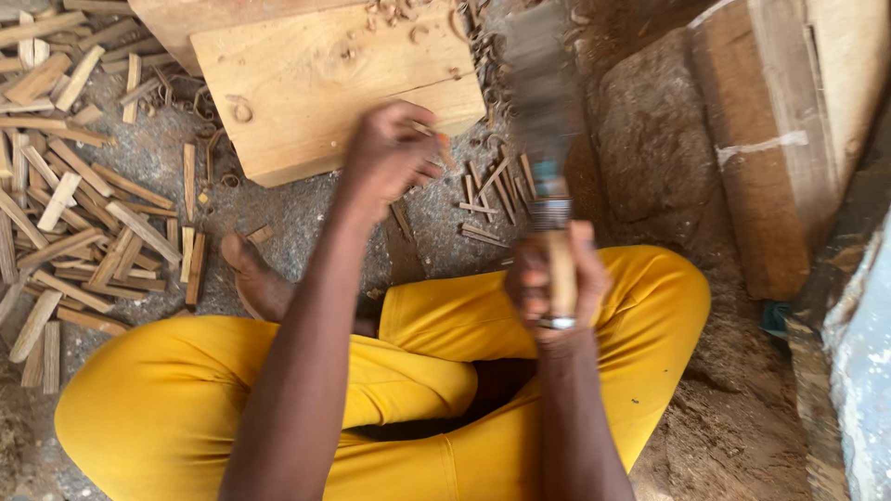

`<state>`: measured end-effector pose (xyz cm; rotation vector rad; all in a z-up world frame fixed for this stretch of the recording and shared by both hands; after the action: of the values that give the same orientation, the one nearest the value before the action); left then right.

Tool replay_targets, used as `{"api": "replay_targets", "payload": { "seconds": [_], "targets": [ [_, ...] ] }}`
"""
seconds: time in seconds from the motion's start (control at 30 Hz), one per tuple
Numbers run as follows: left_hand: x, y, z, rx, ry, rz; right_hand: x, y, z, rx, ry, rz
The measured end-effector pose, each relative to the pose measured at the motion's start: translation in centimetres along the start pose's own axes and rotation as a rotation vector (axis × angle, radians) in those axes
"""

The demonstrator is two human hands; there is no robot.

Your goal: The person sits cross-legged on the floor and uses a chisel to carve small wooden sticks. They hold the sticks with their left hand and strike the chisel with their right hand to shave off thin layers of wood, creating wood shavings.

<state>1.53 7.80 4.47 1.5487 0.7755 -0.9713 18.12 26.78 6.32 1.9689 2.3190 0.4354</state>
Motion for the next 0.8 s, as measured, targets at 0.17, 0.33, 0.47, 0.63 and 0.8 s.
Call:
{"api": "replay_targets", "payload": {
  "seconds": [0.17, 0.33, 0.47, 0.63, 0.8],
  "targets": [
    [4.8, -0.6, -5.1, 0.086, -0.301, -0.019, 2.8, 1.1, 0.0, 0.222, 0.166, 0.195],
    [6.0, -0.1, -6.9, 0.206, -0.37, 0.034, 2.1, 0.5, 0.3, 0.177, 0.132, 0.169],
    [3.1, 0.2, -4.8, 0.2, -0.516, 0.051, 1.2, 0.0, -0.3, 0.129, 0.19, 0.112],
    [-3.7, 3.0, 1.2, 0.072, -0.79, -0.181, -0.1, -0.4, -0.7, 0.044, 0.308, 0.076],
    [-8.3, 7.1, 13.0, -0.192, -0.914, -0.106, -2.1, -1.4, 1.0, 0.045, 0.306, -0.103]
  ]
}}
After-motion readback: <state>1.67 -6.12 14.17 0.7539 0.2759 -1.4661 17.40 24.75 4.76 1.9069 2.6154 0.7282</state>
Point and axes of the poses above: each hand's wrist, its own y-axis away from the middle knuckle, its own z-axis out of the back of the hand, x = y × z, the point moved 3 cm from there along -y, towards the middle knuckle, and after that the axes turned 3 degrees about -x, right-handed, at the moved point
